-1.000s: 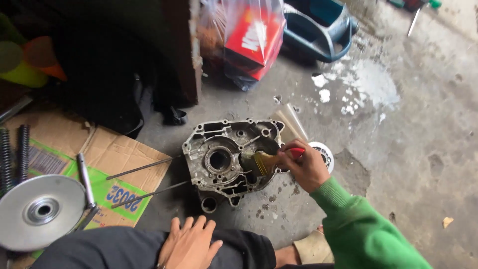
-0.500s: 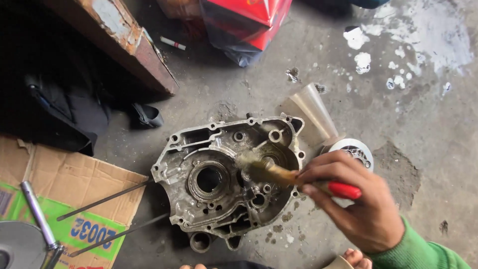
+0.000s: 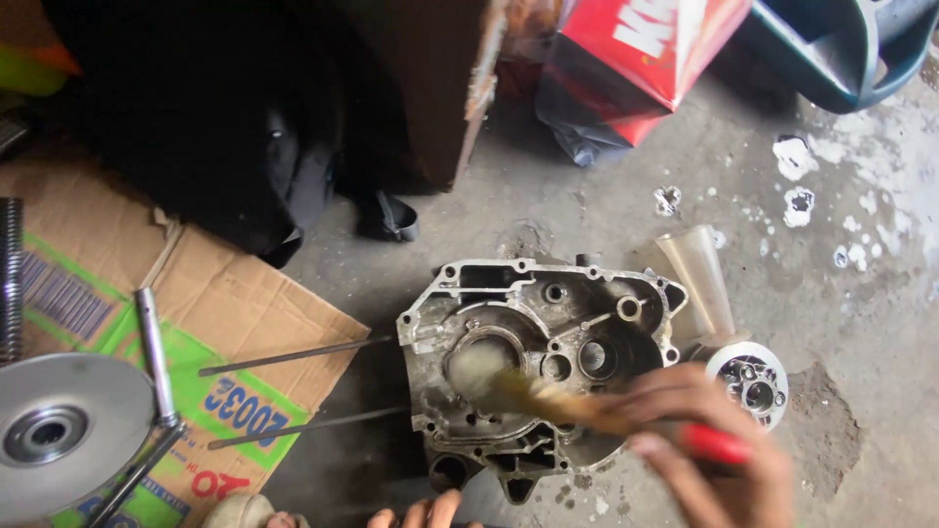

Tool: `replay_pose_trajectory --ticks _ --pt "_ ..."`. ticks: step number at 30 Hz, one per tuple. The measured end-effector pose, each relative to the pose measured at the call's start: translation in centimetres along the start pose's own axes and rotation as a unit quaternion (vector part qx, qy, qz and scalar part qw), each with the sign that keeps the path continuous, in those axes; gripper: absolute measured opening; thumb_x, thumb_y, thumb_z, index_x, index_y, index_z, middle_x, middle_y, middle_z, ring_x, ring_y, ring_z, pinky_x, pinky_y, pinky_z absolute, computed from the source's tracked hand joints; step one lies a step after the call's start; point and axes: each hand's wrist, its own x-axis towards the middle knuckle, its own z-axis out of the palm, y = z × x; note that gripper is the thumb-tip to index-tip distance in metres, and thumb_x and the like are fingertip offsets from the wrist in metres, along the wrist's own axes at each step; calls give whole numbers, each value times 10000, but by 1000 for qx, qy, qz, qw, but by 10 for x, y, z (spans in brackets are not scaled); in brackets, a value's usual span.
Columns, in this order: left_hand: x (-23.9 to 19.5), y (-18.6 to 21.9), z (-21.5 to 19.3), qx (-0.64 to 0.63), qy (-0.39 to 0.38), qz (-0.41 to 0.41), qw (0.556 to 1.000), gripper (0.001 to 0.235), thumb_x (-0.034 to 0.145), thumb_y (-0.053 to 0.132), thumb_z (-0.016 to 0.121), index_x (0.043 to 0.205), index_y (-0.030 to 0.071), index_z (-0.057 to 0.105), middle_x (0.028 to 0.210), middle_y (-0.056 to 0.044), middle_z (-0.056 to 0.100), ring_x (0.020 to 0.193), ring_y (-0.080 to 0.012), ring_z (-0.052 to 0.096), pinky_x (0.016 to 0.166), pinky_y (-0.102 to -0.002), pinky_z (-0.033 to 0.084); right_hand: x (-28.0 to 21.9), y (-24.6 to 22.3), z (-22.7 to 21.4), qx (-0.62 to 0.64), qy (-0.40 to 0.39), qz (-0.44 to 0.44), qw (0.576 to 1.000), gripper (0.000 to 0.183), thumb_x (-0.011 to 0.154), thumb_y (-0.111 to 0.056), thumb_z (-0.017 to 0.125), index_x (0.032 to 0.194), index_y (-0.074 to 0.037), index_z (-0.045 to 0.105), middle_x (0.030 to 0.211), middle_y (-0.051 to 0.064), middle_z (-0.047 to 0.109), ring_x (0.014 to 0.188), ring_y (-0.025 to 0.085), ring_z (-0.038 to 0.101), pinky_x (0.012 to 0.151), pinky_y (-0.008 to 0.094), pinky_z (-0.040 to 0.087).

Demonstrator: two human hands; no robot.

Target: The person sits on the floor and uses a brush to scrub the inside and outside surfaces of a disassembled engine casing. They rotate the casing to access different areas and continue scrubbing with the brush.

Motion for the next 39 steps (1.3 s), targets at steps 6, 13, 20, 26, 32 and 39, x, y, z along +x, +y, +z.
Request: replay_pose_trajectory --ticks 6,13,20,26,32,39 --pt "35 -3 -54 6 105 44 994 158 745 137 442 619 221 396 674 27 461 477 -177 303 564 -414 281 24 11 -18 -14 -200 -50 978 86 868 -100 678 929 -93 738 942 39 774 899 169 762 874 305 646" --pt "0 -7 -53 -43 -10 101 994 204 627 340 717 721 186 620 1000 -149 598 642 -311 503 589 -507 362 -5 -19 42 17 -122 25 992 132 938 -111 624 1008 -9 670 1057 134 704 1022 238 708 908 328 639" --pt "0 -6 -46 -45 73 97 992 110 674 81 547 608 169 560 858 -144 541 564 -288 381 527 -457 287 -2 -8 30 -128 -87 -22 988 132 906 -69 670 1011 10 675 1051 140 719 896 227 731 816 304 651" --pt "4 -5 -54 -115 -300 94 942 493 836 514 749 1116 110 729 1271 -222 532 949 -435 531 803 -650 320 -8 -43 46 -63 -47 -91 993 103 968 -74 616 1039 -23 671 1056 130 704 1033 250 682 951 350 565" --pt "37 -8 -105 -143 -269 53 951 592 876 525 768 1269 119 591 1242 -141 524 1002 -364 582 826 -586 372 -21 -62 45 -152 -19 -100 983 75 917 -21 673 991 -32 673 1036 107 697 924 229 689 854 331 549" --pt "77 -1 -181 -463 -328 -179 803 423 927 524 545 1263 269 579 1057 35 805 1000 -140 795 906 -285 558 -79 -71 64 -69 -78 -108 989 295 942 -65 663 1227 -126 710 1213 109 631 1094 242 703 953 334 588"
